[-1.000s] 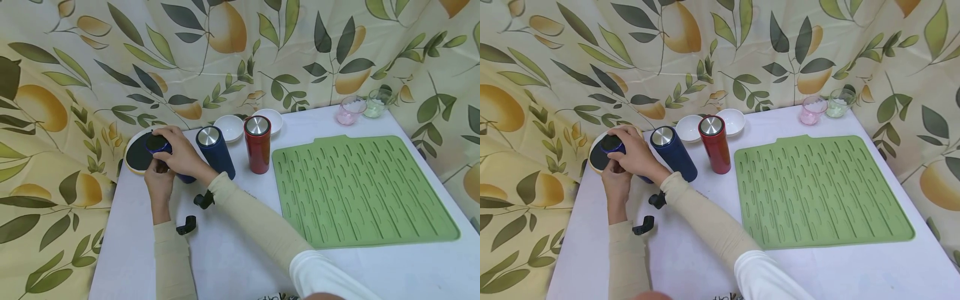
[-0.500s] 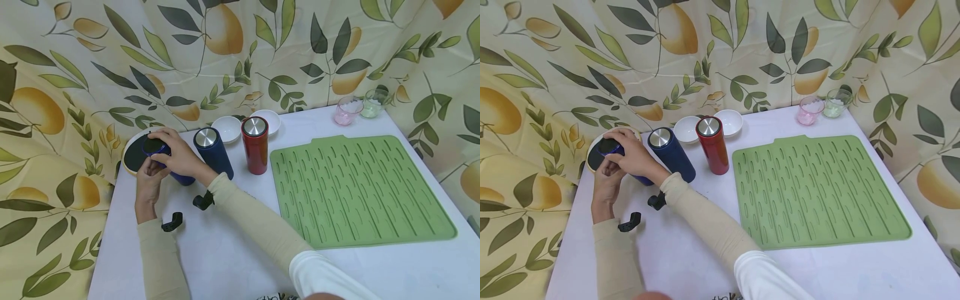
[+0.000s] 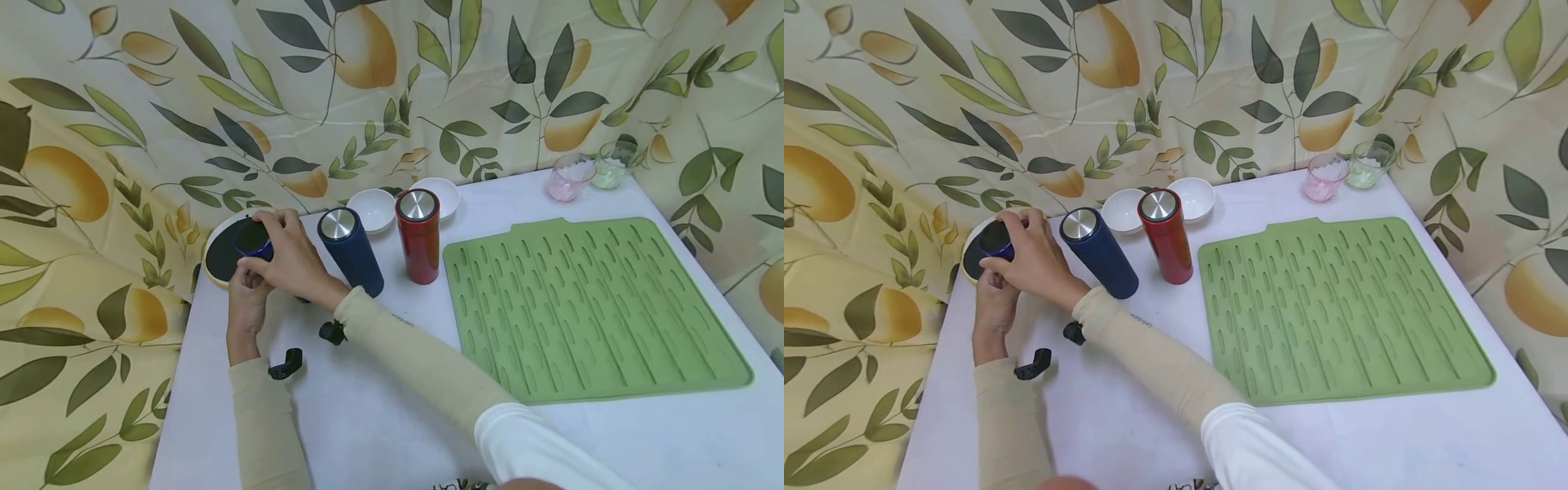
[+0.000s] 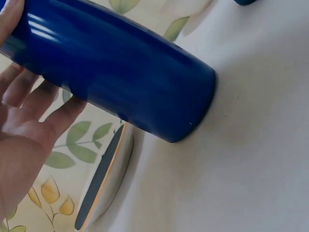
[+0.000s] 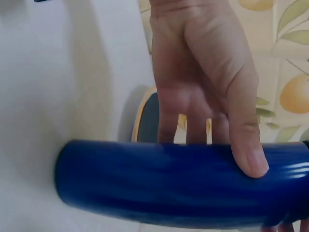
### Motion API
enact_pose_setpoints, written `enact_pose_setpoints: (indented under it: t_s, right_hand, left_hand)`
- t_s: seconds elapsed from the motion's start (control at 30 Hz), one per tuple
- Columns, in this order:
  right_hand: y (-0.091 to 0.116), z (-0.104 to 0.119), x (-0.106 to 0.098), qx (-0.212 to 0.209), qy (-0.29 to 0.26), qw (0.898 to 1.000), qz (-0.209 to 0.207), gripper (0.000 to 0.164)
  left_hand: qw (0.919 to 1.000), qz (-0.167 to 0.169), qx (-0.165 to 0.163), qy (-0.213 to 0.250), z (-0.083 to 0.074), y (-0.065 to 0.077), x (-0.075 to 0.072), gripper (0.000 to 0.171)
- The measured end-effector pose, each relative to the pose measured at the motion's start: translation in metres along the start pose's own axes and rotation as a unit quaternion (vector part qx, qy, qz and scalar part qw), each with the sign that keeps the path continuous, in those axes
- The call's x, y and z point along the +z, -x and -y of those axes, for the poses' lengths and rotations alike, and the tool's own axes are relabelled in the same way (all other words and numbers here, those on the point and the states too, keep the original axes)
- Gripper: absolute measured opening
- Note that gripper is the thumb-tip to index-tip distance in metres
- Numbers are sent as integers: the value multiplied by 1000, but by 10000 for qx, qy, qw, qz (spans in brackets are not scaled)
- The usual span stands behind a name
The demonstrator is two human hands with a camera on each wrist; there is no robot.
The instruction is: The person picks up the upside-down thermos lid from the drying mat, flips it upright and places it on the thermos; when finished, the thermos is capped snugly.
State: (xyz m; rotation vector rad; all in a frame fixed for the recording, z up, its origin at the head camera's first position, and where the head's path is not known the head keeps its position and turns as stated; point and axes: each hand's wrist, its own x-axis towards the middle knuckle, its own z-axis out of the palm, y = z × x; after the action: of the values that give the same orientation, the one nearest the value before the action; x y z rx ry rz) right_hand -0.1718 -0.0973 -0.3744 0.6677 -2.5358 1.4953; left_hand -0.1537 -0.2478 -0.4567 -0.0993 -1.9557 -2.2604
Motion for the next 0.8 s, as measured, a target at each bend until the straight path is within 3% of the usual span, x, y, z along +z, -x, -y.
enact_pose_setpoints:
  t_s: [0.17, 0.3, 0.53, 0.8]
  right_hand:
    - [3, 0, -6, -260, -691, 9972, 146, 68]
    - [2, 0, -9, -344, -785, 9955, 403, 70]
    - [0, -4, -4, -146, -508, 9983, 255, 72]
    - [-1, -9, -13, -152, -1254, 9897, 673, 61]
  left_hand:
    - [9999, 129, 80, 61, 0, 0, 1, 46]
    - [9998, 188, 31, 67, 0, 1, -1, 57]
    - [9997, 138, 173, 123, 3, 1, -3, 36]
    - [9997, 219, 5, -91, 0, 0, 1, 65]
